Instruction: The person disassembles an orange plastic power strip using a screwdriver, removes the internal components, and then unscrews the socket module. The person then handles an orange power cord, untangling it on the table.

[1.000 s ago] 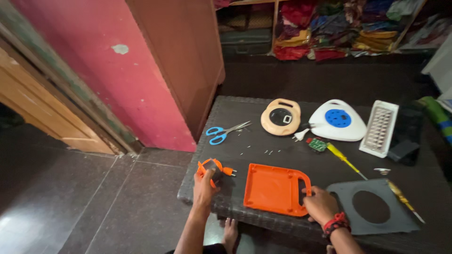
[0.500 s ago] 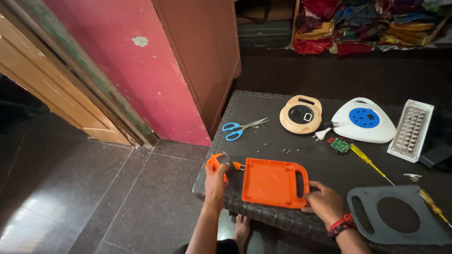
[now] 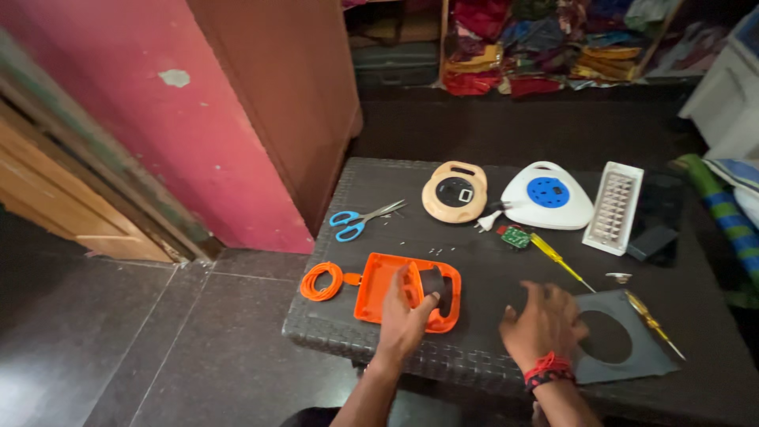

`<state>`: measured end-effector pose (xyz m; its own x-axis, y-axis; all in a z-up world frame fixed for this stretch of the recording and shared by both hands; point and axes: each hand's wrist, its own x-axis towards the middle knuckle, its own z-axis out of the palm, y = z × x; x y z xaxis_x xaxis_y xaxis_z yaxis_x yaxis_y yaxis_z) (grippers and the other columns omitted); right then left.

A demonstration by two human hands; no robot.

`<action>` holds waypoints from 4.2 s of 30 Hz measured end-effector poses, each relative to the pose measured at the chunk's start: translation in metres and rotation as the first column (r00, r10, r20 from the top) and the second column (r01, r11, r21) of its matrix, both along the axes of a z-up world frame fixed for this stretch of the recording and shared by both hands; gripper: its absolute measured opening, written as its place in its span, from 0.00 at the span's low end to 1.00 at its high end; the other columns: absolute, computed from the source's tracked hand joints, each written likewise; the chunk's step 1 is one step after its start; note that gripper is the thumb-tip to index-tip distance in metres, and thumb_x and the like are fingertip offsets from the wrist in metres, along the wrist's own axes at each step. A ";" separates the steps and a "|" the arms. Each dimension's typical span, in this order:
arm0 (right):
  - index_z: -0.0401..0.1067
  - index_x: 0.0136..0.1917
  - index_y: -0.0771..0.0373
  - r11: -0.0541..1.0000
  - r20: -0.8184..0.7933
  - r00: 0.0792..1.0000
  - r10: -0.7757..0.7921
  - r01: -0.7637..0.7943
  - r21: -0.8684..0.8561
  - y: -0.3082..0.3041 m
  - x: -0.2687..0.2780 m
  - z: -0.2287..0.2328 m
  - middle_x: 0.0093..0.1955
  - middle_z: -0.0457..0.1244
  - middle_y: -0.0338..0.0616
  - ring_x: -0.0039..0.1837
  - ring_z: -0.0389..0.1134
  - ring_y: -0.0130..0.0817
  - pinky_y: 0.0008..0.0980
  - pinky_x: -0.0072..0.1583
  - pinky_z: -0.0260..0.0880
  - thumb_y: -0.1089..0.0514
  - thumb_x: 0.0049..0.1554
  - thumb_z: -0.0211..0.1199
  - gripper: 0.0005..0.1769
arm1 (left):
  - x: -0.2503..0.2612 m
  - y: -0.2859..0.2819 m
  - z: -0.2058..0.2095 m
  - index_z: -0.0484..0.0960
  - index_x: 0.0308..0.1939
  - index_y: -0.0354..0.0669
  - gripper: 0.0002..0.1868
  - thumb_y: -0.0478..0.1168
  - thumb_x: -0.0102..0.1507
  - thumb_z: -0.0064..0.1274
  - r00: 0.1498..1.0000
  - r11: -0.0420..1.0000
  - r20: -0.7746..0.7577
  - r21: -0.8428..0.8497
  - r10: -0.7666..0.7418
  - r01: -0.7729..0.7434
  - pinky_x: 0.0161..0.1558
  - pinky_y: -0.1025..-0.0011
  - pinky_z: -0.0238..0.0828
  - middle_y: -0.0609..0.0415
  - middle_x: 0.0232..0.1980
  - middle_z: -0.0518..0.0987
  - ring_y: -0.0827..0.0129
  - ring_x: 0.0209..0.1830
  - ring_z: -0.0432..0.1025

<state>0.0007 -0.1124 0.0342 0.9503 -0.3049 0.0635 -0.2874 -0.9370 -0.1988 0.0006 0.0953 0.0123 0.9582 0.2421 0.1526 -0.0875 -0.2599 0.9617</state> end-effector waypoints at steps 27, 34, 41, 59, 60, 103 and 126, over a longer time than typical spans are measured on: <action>0.65 0.74 0.51 0.265 0.093 0.980 0.178 -0.139 0.954 -0.081 0.029 -0.022 0.59 0.68 0.41 0.55 0.69 0.29 0.31 0.46 0.71 0.54 0.52 0.67 0.36 | 0.037 -0.121 -0.015 0.79 0.53 0.37 0.24 0.55 0.66 0.53 0.874 0.804 -0.264 -0.557 -0.409 0.208 0.31 0.74 0.63 0.56 0.37 0.73 0.74 0.30 0.66; 0.70 0.69 0.64 0.925 0.421 0.853 -0.310 0.167 0.342 -0.201 0.036 -0.060 0.66 0.67 0.59 0.66 0.69 0.54 0.46 0.66 0.70 0.41 0.49 0.80 0.42 | 0.043 -0.140 -0.002 0.72 0.63 0.42 0.32 0.62 0.67 0.35 0.776 0.431 -0.179 -0.893 -0.604 0.130 0.43 0.65 0.74 0.45 0.53 0.81 0.61 0.42 0.77; 0.66 0.76 0.58 0.852 0.244 0.822 -0.515 0.457 0.257 -0.261 0.022 -0.087 0.63 0.64 0.67 0.63 0.66 0.65 0.55 0.64 0.66 0.47 0.43 0.80 0.51 | 0.023 -0.174 0.014 0.69 0.69 0.39 0.37 0.60 0.68 0.27 0.589 0.101 0.014 -0.981 -0.808 0.163 0.48 0.62 0.75 0.36 0.64 0.79 0.55 0.46 0.79; 0.79 0.57 0.52 0.961 -0.162 0.987 0.011 0.034 0.273 -0.154 0.030 -0.058 0.45 0.72 0.51 0.52 0.74 0.48 0.39 0.56 0.73 0.43 0.42 0.79 0.31 | 0.064 -0.123 -0.051 0.82 0.51 0.28 0.24 0.50 0.69 0.45 0.895 0.865 -0.426 -0.389 0.134 -0.315 0.48 0.60 0.74 0.43 0.47 0.83 0.57 0.47 0.77; 0.78 0.58 0.51 0.938 -0.219 0.976 -0.010 0.085 0.335 -0.155 0.028 -0.058 0.41 0.73 0.51 0.48 0.76 0.47 0.38 0.54 0.75 0.46 0.44 0.75 0.28 | 0.062 -0.120 -0.052 0.83 0.50 0.27 0.24 0.49 0.70 0.46 0.911 0.898 -0.379 -0.326 0.164 -0.297 0.50 0.61 0.71 0.41 0.46 0.84 0.57 0.47 0.76; 0.80 0.58 0.57 0.943 -0.112 0.950 -0.290 0.304 0.133 -0.218 0.029 -0.069 0.51 0.72 0.57 0.56 0.74 0.53 0.44 0.59 0.74 0.49 0.51 0.73 0.23 | -0.034 -0.124 -0.019 0.78 0.52 0.44 0.17 0.36 0.58 0.58 0.906 0.763 -0.205 0.489 -0.371 0.423 0.50 0.53 0.73 0.46 0.50 0.79 0.47 0.52 0.75; 0.75 0.55 0.68 0.226 0.133 0.938 -0.321 -0.060 0.972 -0.126 0.036 -0.058 0.43 0.72 0.50 0.37 0.68 0.31 0.27 0.38 0.66 0.64 0.61 0.62 0.09 | -0.010 -0.093 -0.011 0.86 0.46 0.39 0.12 0.34 0.58 0.60 0.938 0.872 0.095 0.409 -0.333 0.268 0.54 0.56 0.72 0.43 0.50 0.81 0.47 0.53 0.74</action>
<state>0.0370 -0.2382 -0.0235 0.8878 -0.4321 -0.1581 -0.1449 0.0635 -0.9874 -0.0098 0.0021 0.0016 0.9303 -0.1623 0.3289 -0.3626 -0.5417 0.7583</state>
